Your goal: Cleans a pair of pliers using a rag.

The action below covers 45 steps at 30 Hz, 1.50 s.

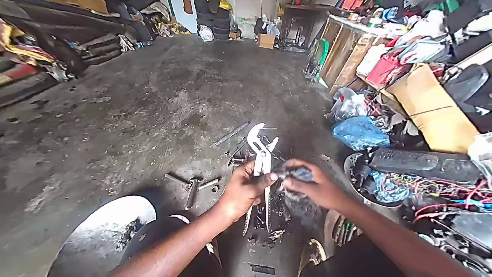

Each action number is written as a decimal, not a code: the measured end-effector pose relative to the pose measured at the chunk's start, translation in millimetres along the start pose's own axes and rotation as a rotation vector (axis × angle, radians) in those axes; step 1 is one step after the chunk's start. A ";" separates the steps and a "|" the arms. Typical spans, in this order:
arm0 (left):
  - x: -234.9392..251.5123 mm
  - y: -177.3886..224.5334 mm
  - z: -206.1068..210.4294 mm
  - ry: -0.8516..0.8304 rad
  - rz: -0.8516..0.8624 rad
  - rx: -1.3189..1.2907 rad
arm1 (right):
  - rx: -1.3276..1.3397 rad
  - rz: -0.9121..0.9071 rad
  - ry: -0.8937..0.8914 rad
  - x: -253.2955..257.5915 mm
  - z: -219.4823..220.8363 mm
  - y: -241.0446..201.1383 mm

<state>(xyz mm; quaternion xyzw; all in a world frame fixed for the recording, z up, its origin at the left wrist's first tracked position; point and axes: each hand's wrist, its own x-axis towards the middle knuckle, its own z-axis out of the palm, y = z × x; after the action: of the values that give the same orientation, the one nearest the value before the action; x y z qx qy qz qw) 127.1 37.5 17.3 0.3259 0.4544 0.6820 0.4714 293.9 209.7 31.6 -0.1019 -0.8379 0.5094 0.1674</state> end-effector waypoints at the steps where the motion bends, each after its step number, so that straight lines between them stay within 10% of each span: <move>1: 0.1 0.0 -0.6 -0.002 -0.008 -0.002 | 0.024 0.020 0.056 2.4 -7.8 0.5; 15: 2.1 -8.9 20.1 -0.011 -0.025 0.079 | -0.519 -0.621 0.450 5.5 1.8 -25.3; 23: -4.1 -2.4 17.8 -0.044 -0.031 0.110 | -0.848 -0.502 0.290 3.7 8.5 -6.6; 34: -16.0 2.0 20.6 -0.238 -0.102 -0.047 | -1.055 -0.958 0.452 -1.1 -6.4 -22.9; 45: -10.5 -4.9 20.2 -0.202 -0.162 -0.058 | -1.135 -0.852 0.408 -8.2 -5.5 -23.8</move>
<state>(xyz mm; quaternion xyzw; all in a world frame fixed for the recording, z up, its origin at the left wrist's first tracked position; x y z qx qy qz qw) 150.1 34.6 20.1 0.3413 0.4094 0.6185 0.5774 303.6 200.5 53.6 0.0688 -0.8918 -0.1406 0.4245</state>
